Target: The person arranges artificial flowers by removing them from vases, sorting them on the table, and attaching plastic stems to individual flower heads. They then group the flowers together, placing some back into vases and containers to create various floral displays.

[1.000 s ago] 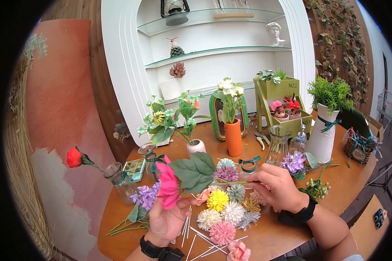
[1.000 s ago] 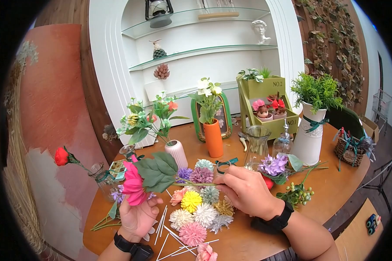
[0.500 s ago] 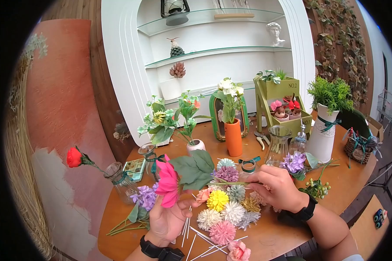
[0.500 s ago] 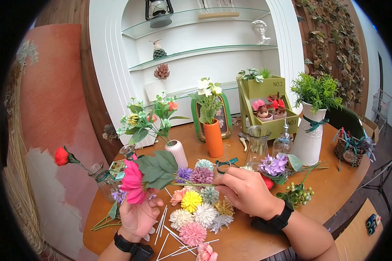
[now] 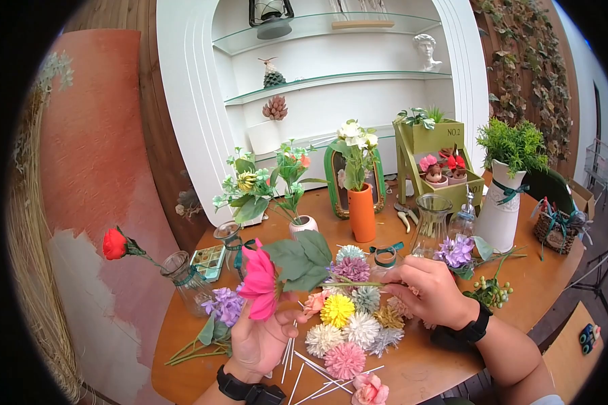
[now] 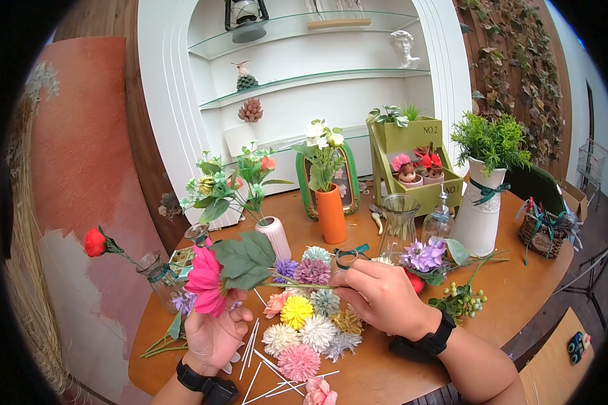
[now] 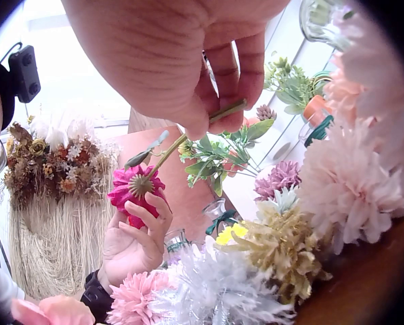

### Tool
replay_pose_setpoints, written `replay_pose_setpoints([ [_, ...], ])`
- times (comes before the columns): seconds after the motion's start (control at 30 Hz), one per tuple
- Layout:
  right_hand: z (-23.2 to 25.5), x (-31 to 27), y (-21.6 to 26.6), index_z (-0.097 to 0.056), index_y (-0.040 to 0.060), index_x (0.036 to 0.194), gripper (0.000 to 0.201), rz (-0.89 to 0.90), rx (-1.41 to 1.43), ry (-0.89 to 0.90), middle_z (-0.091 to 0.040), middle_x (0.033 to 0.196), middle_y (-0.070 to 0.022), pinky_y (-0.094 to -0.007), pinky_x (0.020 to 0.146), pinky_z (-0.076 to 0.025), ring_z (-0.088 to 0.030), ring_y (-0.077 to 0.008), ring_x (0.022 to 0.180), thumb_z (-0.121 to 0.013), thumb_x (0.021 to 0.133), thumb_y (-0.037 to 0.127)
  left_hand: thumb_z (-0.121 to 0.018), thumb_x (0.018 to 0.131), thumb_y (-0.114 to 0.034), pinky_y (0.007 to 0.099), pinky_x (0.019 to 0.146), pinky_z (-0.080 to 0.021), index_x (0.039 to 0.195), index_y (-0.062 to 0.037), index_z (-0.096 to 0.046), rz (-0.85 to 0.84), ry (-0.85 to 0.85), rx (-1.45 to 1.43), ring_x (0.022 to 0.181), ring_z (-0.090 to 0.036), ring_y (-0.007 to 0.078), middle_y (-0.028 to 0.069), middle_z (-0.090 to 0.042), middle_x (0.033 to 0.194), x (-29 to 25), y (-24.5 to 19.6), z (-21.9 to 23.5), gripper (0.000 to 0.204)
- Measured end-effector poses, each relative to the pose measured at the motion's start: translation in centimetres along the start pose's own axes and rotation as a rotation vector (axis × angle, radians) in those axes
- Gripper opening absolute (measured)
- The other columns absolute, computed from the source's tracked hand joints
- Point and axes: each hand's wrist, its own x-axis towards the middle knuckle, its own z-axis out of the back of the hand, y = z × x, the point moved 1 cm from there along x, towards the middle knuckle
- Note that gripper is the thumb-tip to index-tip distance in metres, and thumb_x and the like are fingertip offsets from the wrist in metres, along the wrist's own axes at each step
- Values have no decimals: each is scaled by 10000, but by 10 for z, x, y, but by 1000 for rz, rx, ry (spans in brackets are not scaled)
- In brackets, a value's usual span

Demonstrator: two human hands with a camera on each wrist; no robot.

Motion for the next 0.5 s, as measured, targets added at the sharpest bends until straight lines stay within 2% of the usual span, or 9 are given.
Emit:
replay_pose_setpoints([
  [0.5,0,1,0,-628,82,944,199,3,15,3,-586,791,-74,-361,573,-488,-600,-266,683,-705,764,45,-457,965,-419,318,665,-519,1366,-50,-361,5,-1,11,941,-634,306,164,-513,1174,0,-1,-4,553],
])
